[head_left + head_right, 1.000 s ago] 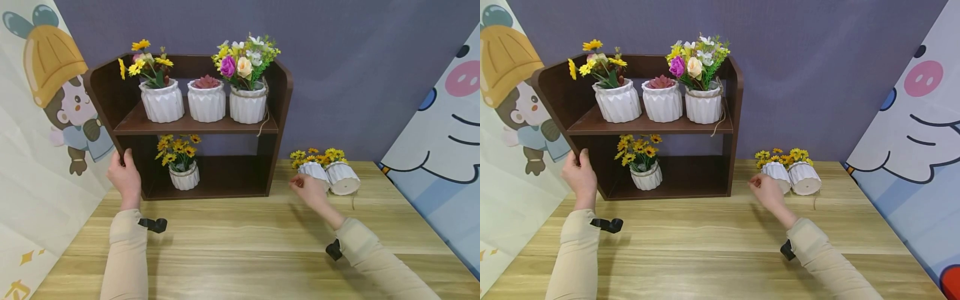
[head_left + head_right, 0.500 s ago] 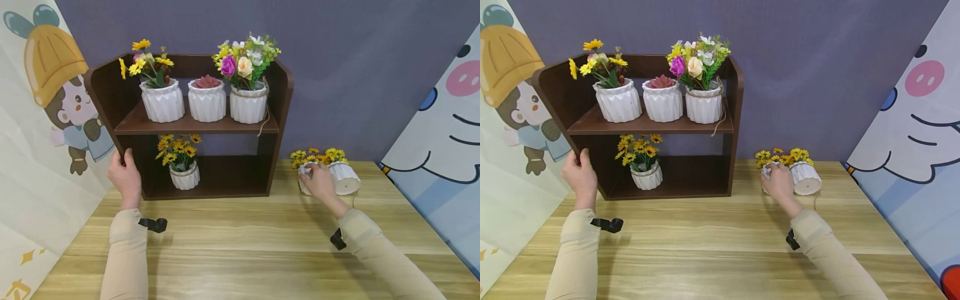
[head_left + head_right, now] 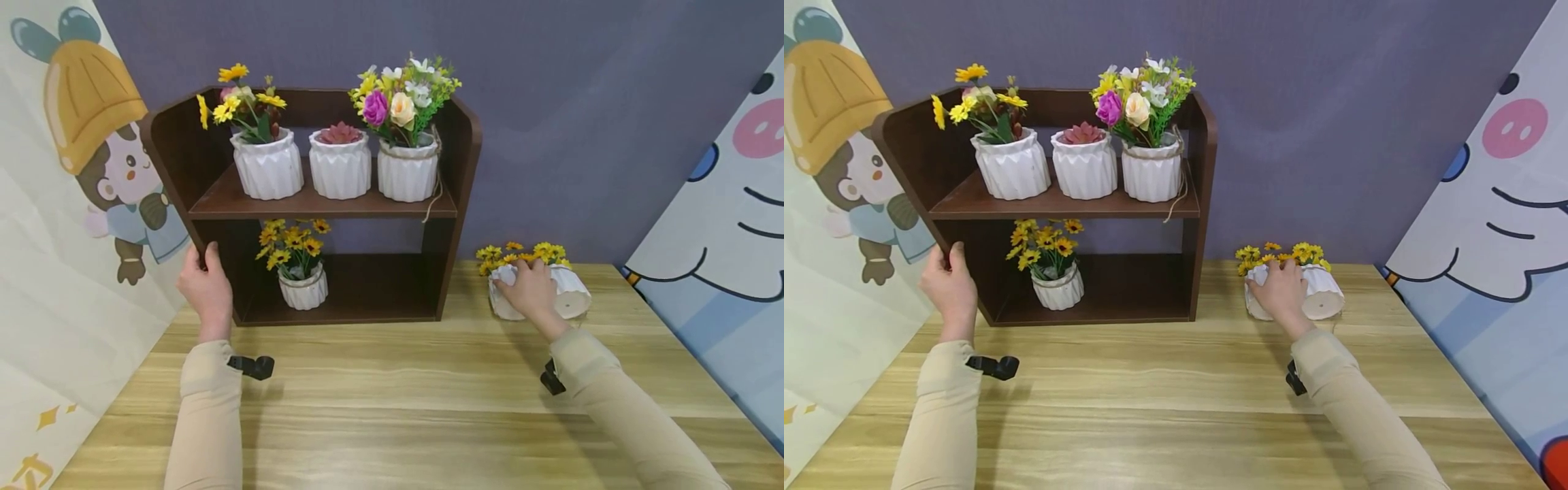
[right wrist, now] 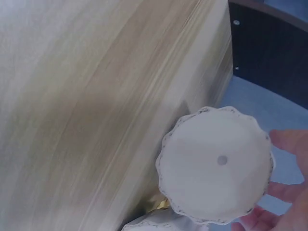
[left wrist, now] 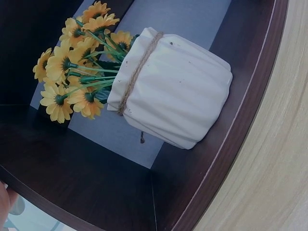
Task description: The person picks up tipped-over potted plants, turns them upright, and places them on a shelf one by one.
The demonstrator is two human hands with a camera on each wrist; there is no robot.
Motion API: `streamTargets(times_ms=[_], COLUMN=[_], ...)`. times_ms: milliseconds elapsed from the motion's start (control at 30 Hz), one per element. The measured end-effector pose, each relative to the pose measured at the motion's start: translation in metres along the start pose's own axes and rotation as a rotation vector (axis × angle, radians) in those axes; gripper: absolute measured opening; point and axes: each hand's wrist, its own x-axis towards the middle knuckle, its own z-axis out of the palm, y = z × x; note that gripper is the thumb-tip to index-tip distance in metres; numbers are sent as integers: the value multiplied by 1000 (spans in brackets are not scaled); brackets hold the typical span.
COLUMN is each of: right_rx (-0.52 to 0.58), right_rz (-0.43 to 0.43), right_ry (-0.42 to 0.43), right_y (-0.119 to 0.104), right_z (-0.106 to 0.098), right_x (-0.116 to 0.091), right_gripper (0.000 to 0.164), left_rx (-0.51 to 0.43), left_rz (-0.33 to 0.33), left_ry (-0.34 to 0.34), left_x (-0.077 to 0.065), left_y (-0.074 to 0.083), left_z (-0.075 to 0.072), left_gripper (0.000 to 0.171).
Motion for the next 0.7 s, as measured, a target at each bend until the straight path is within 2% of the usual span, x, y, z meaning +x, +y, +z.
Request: streamTargets(times_ms=[167, 300, 500, 700], right_rx=[-6, -5, -20, -41], right_rz=[43, 67, 92, 153], right_ry=[-100, -161, -194, -238], right_y=[2, 3, 4, 2], right_z=[0, 2, 7, 9], right_x=[4, 8, 13, 17], right_gripper=[76, 80, 85, 88], left_rx=[-4, -3, 7, 10], left_rz=[-8, -3, 3, 12], left_ry=[-2, -1, 7, 10], left_x=[0, 0, 0, -1], left_y=[-2, -2, 0, 0], left_z=[1, 1, 1, 1], left_gripper=[37, 34, 35, 35])
